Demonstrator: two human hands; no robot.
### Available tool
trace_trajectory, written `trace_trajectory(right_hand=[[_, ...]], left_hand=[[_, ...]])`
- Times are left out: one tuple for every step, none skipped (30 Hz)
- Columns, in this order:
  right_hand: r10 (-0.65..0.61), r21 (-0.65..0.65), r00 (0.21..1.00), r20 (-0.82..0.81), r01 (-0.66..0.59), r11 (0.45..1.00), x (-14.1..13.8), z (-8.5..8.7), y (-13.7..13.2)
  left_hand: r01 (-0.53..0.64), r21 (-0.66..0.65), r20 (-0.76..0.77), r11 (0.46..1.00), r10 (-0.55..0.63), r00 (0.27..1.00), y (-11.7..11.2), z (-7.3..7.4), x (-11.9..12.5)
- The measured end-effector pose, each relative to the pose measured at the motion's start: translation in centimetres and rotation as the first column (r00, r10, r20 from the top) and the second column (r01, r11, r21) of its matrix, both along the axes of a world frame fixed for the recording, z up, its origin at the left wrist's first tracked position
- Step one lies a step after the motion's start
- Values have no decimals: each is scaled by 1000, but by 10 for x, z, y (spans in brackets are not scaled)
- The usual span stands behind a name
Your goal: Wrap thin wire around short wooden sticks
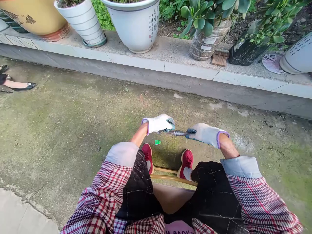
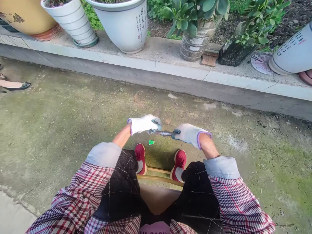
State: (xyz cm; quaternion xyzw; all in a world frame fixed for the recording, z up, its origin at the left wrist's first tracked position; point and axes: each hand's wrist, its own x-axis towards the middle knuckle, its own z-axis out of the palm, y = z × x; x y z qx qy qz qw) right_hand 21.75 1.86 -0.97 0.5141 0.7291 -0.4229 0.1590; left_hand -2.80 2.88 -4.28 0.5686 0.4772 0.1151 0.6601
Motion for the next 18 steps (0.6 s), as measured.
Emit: trace_trajectory(right_hand=[[12, 100, 997, 76, -19, 995, -1, -3, 3], [8, 180, 991, 130, -31, 983, -2, -6, 5], [-9, 245, 987, 162, -32, 969, -2, -8, 7], [-31, 298, 984, 175, -23, 954, -2, -8, 9], [-53, 345, 984, 172, -10, 938, -2, -8, 10], [-74, 389, 986, 151, 10, 921, -1, -8, 10], [-99, 426, 989, 111, 42, 904, -1, -7, 10], [-130, 446, 990, 52, 94, 890, -1, -5, 9], [-173, 439, 985, -26, 167, 883, -1, -4, 8], [-229, 396, 966, -118, 258, 881, -2, -2, 6], [-296, 319, 931, -214, 353, 880, -3, 0, 5], [-368, 219, 879, -303, 440, 871, -5, 2, 3], [-434, 115, 818, -378, 507, 854, -7, 3, 1], [-486, 24, 755, -440, 550, 835, -9, 5, 0], [-520, -47, 701, -488, 574, 817, -12, 7, -2], [-538, -98, 658, -527, 581, 808, -14, 9, -3], [-544, -137, 623, -562, 578, 804, -16, 12, -4], [-545, -170, 589, -597, 571, 803, -18, 15, -4]], left_hand=[[-26, -9, 2, 1000, 26, 1000, -1, -1, 3], [-59, -23, 19, 998, 60, 998, -1, 0, 6], [-92, -45, 46, 995, 94, 995, -2, 1, 9], [-116, -73, 81, 991, 122, 989, -1, 2, 12], [-128, -106, 122, 986, 141, 983, -1, 4, 14], [-130, -142, 167, 981, 153, 974, 0, 6, 16], [-130, -171, 210, 977, 165, 964, 1, 8, 17], [-132, -182, 245, 974, 175, 954, 2, 10, 17], [-141, -175, 268, 974, 185, 946, 4, 12, 17], [-157, -151, 277, 976, 194, 941, 5, 13, 16], [-179, -112, 274, 977, 203, 940, 7, 15, 15], [-201, -62, 263, 978, 210, 942, 9, 16, 14], [-214, -11, 251, 977, 210, 945, 10, 16, 13], [-218, 34, 239, 975, 204, 949, 12, 17, 12], [-219, 70, 226, 973, 199, 954, 13, 16, 11], [-215, 101, 213, 971, 190, 958, 13, 15, 10], [-217, 130, 204, 968, 188, 961, 13, 14, 10], [-232, 160, 202, 959, 199, 959, 13, 12, 10]])
